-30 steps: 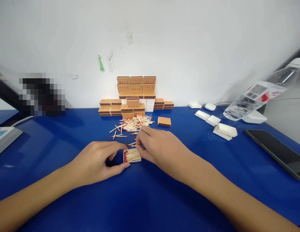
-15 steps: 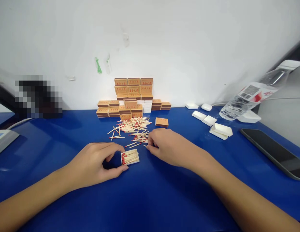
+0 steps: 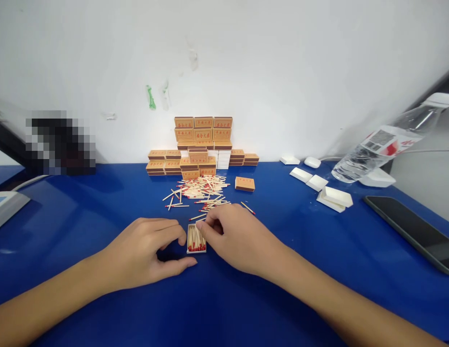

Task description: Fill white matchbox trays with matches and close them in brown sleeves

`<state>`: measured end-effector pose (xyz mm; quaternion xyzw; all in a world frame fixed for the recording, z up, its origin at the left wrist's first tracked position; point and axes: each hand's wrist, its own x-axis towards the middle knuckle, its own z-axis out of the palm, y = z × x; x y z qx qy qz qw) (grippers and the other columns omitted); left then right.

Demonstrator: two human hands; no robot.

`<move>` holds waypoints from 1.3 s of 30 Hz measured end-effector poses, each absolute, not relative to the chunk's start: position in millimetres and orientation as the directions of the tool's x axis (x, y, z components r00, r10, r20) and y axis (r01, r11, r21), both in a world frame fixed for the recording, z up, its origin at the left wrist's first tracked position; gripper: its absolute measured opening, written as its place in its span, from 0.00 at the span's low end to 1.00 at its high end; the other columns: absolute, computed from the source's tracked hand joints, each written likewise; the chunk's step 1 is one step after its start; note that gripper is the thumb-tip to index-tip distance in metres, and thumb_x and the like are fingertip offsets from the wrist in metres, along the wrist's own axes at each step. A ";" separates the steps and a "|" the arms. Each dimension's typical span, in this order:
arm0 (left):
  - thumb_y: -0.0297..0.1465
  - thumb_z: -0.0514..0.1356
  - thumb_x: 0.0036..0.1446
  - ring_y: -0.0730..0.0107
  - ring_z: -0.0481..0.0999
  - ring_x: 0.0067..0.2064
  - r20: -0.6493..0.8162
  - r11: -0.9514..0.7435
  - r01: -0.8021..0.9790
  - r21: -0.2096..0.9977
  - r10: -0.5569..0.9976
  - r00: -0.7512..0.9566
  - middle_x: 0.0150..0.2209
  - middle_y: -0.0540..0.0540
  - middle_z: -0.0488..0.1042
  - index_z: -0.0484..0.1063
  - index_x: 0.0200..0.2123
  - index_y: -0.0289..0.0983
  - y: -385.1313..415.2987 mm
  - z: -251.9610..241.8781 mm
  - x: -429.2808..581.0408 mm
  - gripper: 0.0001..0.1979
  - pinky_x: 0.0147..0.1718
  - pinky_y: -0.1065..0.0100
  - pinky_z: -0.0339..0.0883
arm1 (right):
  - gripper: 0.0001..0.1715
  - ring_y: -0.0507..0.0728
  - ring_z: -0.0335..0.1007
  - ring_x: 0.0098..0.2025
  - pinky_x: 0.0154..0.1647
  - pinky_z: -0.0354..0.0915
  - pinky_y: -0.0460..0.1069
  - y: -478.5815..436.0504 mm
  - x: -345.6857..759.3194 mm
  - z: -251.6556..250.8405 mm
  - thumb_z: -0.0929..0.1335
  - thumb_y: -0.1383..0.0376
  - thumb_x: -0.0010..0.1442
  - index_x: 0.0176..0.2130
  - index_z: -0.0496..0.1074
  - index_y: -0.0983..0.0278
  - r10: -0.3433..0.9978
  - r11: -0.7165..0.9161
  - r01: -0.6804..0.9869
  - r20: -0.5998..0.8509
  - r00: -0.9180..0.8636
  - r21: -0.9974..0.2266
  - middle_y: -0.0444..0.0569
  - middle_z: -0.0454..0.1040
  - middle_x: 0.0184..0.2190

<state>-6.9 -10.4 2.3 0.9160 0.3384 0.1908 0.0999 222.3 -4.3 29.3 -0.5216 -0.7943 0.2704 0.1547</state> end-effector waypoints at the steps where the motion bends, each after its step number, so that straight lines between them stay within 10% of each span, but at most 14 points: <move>1: 0.42 0.68 0.62 0.72 0.70 0.26 0.293 -0.752 0.587 0.302 0.659 0.693 0.26 0.54 0.72 0.72 0.33 0.38 -10.1 2.0 -7.1 0.15 0.26 0.68 0.59 | 0.20 0.52 0.63 0.25 0.26 0.54 0.49 -2.9 223.9 28.3 0.65 0.60 0.71 0.27 0.70 0.62 0.909 0.339 0.741 0.000 -0.416 -0.579 0.43 0.71 0.23; 7: 0.42 0.68 0.64 0.71 0.74 0.27 0.322 -0.740 0.601 0.302 0.673 0.666 0.30 0.52 0.77 0.75 0.40 0.38 -9.8 3.5 -6.8 0.13 0.28 0.67 0.62 | 0.12 0.54 0.71 0.38 0.37 0.63 0.49 1.2 228.3 22.1 0.67 0.66 0.71 0.51 0.77 0.60 0.810 0.554 0.647 0.160 -0.564 -0.524 0.49 0.74 0.43; 16: 0.42 0.66 0.65 0.69 0.75 0.28 0.320 -0.732 0.619 0.283 0.681 0.659 0.31 0.52 0.77 0.78 0.45 0.40 -10.4 3.2 -6.4 0.13 0.28 0.66 0.64 | 0.11 0.54 0.69 0.34 0.36 0.61 0.50 1.0 232.5 31.1 0.68 0.69 0.70 0.36 0.79 0.63 0.820 0.547 0.695 0.131 -0.557 -0.465 0.47 0.75 0.33; 39: 0.39 0.67 0.58 0.67 0.76 0.30 0.301 -0.703 0.622 0.344 0.710 0.636 0.33 0.50 0.77 0.79 0.45 0.39 -13.6 5.9 -1.1 0.14 0.29 0.65 0.66 | 0.08 0.53 0.69 0.34 0.36 0.61 0.49 10.3 244.3 33.4 0.68 0.70 0.67 0.37 0.77 0.61 0.763 0.613 0.629 0.150 -0.629 -0.479 0.44 0.76 0.32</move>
